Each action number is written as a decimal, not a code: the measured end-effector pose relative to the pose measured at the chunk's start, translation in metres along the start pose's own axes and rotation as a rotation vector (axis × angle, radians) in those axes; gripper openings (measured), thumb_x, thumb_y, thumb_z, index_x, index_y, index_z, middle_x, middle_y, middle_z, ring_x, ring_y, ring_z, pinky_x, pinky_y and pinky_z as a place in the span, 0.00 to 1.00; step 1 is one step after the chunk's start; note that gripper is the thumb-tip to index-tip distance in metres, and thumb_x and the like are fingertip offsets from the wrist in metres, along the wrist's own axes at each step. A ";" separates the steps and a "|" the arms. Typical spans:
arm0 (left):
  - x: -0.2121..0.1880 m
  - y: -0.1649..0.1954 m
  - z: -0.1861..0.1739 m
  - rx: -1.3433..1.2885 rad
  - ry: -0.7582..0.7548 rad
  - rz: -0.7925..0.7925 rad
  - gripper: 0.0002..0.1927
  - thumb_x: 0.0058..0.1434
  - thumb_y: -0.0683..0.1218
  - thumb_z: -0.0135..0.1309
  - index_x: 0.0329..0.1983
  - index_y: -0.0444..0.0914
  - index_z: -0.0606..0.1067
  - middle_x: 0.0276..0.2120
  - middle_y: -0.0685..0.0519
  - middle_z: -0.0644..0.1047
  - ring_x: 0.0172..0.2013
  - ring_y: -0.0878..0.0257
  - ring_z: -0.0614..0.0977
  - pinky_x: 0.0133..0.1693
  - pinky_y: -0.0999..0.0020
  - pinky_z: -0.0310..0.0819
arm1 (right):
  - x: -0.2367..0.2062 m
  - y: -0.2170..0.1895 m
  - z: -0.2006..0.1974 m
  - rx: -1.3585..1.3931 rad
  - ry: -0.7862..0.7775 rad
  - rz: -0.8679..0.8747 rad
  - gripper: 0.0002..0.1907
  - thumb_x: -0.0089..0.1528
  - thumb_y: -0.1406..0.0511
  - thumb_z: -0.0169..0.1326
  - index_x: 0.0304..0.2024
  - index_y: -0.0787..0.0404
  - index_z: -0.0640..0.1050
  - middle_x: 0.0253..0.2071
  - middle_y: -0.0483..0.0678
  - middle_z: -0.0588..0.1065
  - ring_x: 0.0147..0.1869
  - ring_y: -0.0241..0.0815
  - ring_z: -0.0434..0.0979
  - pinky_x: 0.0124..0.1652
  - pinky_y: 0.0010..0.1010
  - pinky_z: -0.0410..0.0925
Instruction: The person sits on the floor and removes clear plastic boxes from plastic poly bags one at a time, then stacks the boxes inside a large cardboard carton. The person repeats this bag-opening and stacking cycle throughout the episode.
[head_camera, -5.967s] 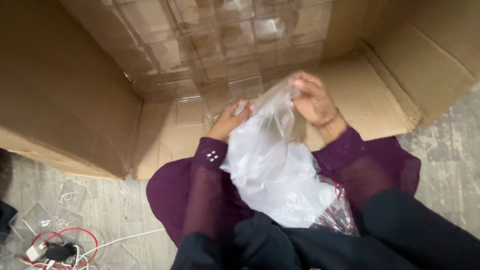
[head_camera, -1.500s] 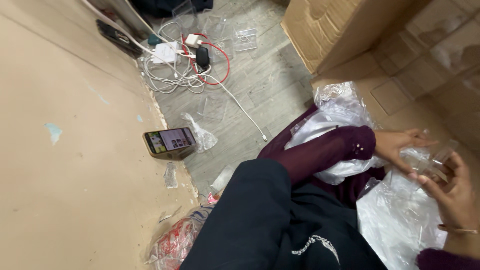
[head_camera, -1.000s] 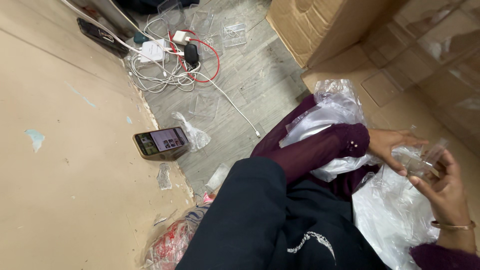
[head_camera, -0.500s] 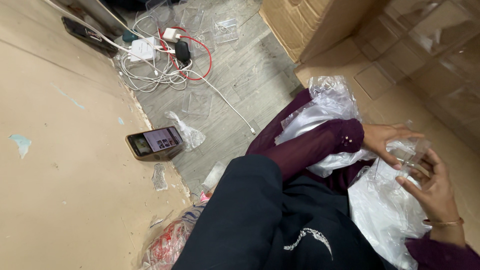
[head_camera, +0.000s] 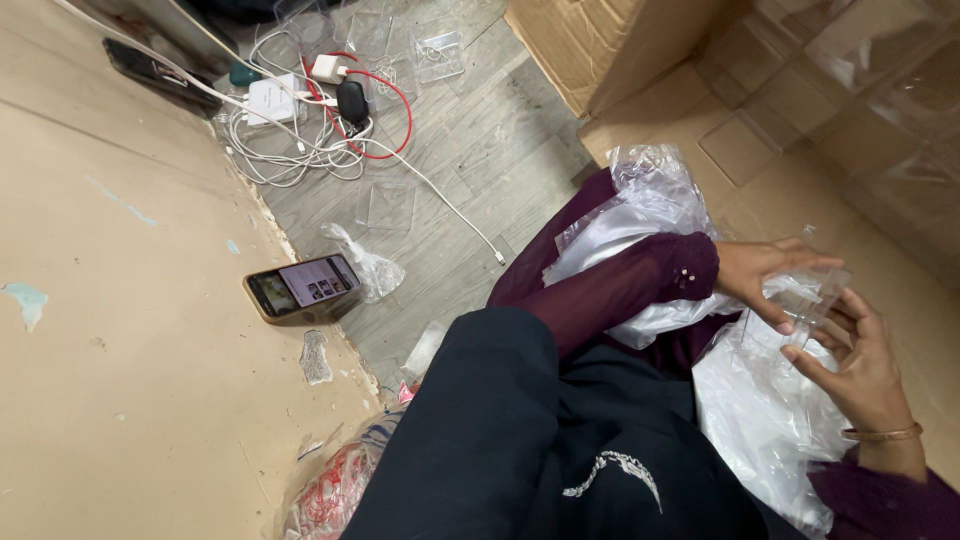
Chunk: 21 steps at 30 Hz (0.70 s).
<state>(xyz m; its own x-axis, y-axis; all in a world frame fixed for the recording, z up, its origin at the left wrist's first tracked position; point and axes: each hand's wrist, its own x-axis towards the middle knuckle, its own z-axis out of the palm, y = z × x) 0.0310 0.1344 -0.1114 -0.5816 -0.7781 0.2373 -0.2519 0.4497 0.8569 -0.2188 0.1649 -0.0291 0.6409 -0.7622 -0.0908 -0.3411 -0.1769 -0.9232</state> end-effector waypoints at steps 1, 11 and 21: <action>-0.001 0.002 -0.001 0.005 0.001 -0.003 0.61 0.55 0.70 0.72 0.78 0.42 0.49 0.66 0.40 0.67 0.69 0.44 0.66 0.69 0.55 0.61 | 0.000 0.000 0.000 -0.018 0.000 0.003 0.53 0.51 0.69 0.65 0.75 0.71 0.54 0.71 0.61 0.61 0.75 0.52 0.65 0.66 0.42 0.64; -0.003 0.012 0.007 -0.107 0.003 -0.010 0.53 0.61 0.68 0.65 0.79 0.45 0.53 0.70 0.41 0.66 0.72 0.41 0.62 0.73 0.48 0.56 | 0.001 0.009 -0.007 -0.065 -0.023 0.082 0.51 0.52 0.72 0.66 0.74 0.67 0.56 0.70 0.59 0.61 0.76 0.52 0.63 0.67 0.43 0.60; -0.011 0.044 0.010 0.067 0.123 -0.070 0.39 0.64 0.72 0.55 0.72 0.49 0.68 0.74 0.39 0.59 0.75 0.41 0.59 0.72 0.50 0.59 | -0.001 -0.024 0.004 0.239 -0.027 0.141 0.48 0.55 0.67 0.61 0.78 0.59 0.59 0.69 0.52 0.65 0.72 0.48 0.66 0.60 0.40 0.67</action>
<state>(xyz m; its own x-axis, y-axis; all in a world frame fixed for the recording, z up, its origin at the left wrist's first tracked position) 0.0189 0.1668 -0.0809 -0.4624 -0.8546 0.2363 -0.3416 0.4177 0.8419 -0.2079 0.1724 -0.0083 0.6181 -0.7511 -0.2317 -0.2585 0.0841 -0.9624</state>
